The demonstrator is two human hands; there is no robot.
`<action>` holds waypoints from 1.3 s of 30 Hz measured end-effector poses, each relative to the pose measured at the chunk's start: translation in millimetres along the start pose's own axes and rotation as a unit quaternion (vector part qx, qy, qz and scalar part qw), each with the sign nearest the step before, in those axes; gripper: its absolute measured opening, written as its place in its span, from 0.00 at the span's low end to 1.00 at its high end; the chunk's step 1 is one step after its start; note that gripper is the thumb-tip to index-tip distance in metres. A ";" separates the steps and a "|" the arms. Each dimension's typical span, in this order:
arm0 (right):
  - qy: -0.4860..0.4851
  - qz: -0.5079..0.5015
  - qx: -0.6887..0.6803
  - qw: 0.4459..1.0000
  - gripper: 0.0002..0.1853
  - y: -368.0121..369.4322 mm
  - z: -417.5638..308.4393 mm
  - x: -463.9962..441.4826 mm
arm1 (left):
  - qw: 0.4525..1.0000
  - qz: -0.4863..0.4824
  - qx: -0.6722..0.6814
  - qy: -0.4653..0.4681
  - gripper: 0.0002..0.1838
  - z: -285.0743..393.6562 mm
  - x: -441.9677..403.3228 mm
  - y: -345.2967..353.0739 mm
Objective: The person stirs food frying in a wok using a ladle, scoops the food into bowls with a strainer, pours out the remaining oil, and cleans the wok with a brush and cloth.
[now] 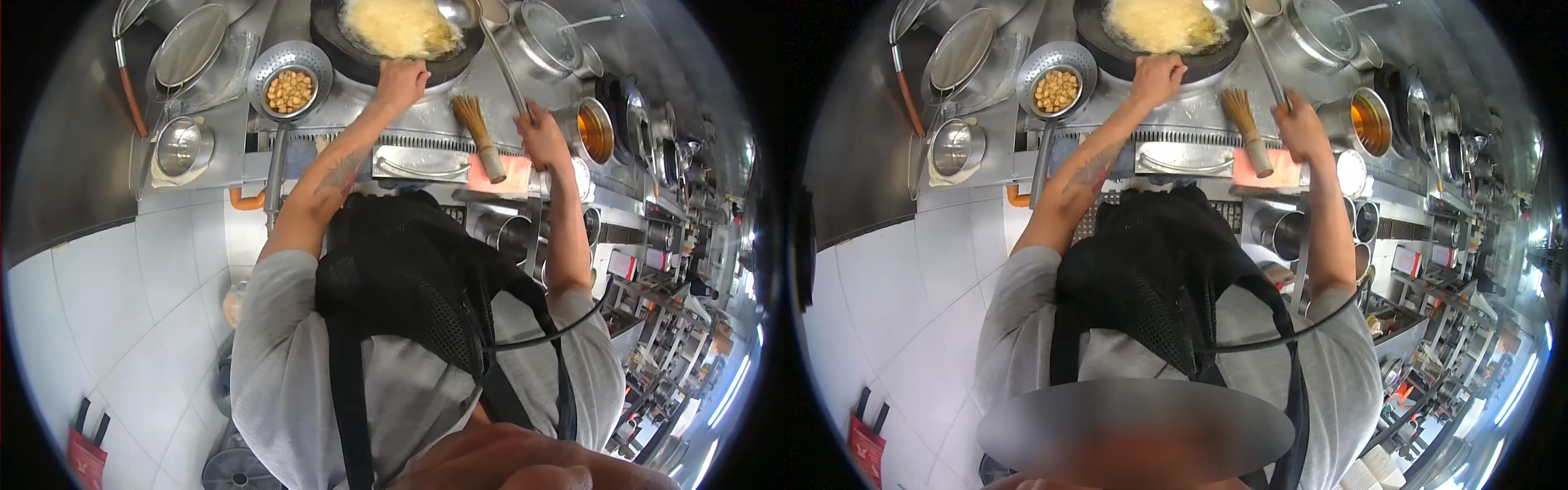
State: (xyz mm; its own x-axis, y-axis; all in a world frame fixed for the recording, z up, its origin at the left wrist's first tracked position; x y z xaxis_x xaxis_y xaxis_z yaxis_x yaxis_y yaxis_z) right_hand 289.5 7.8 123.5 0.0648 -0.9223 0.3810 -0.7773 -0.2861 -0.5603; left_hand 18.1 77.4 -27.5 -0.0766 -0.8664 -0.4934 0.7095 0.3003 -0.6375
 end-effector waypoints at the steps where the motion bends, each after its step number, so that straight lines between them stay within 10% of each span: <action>1: -0.034 0.044 0.104 0.993 0.31 7.9 -1.0 -11.0 | 1.000 -0.007 0.001 -0.004 0.09 -0.8 8.1 1.1; 8: -0.133 0.097 0.202 0.965 0.29 68.7 27.6 -126.2 | 0.999 -0.049 -0.004 -0.008 0.09 -4.0 0.7 -6.1; 9: -0.059 -0.034 -0.049 0.997 0.28 78.5 33.7 -134.4 | 0.999 -0.054 -0.006 -0.005 0.08 -3.3 1.0 -7.9; 10: 0.021 -0.161 -0.295 0.942 0.28 88.8 20.1 -125.4 | 0.998 -0.055 -0.007 -0.005 0.08 -3.9 2.0 -7.6; 12: 0.073 -0.159 -0.359 0.917 0.27 90.8 15.5 -110.5 | 0.999 -0.037 -0.006 0.010 0.08 -4.7 3.0 -7.2; 14: 0.108 -0.336 -0.576 0.737 0.27 88.6 30.3 -110.4 | 0.999 -0.039 -0.004 0.006 0.07 -2.7 3.4 -10.4; 17: 0.124 -0.414 -0.654 0.621 0.25 81.9 32.2 -85.8 | 0.999 -0.029 -0.009 0.015 0.06 -1.9 5.5 -11.1; 24: 0.128 -0.384 -0.611 0.680 0.22 48.4 20.3 -11.5 | 0.991 0.012 -0.102 0.090 0.24 4.8 34.4 -10.9; 30: 0.101 -0.218 -0.429 0.871 0.23 29.5 13.5 39.7 | 0.984 -0.119 -0.131 -0.004 0.43 28.2 48.9 -33.5; 39: 0.043 -0.077 -0.252 0.964 0.19 21.6 11.8 61.7 | 0.977 -0.145 -0.156 -0.003 0.47 23.9 50.3 -32.7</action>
State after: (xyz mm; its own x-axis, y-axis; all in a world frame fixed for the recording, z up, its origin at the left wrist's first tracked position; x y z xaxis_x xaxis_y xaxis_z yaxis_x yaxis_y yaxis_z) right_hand 284.2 -58.4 126.2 0.1694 -0.8476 0.5029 -0.9689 -0.2365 -0.0723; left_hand 7.9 14.5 -17.4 -0.2374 -0.9354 -0.2623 0.4099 0.1483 -0.9000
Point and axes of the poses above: each hand's wrist, its own x-axis away from the middle knuckle, its own y-axis out of the palm, z = x × y, the point moved 1 cm from there along -x, towards the middle knuckle, and after that the axes turned 1 degree about -y, right-handed, at the moved point
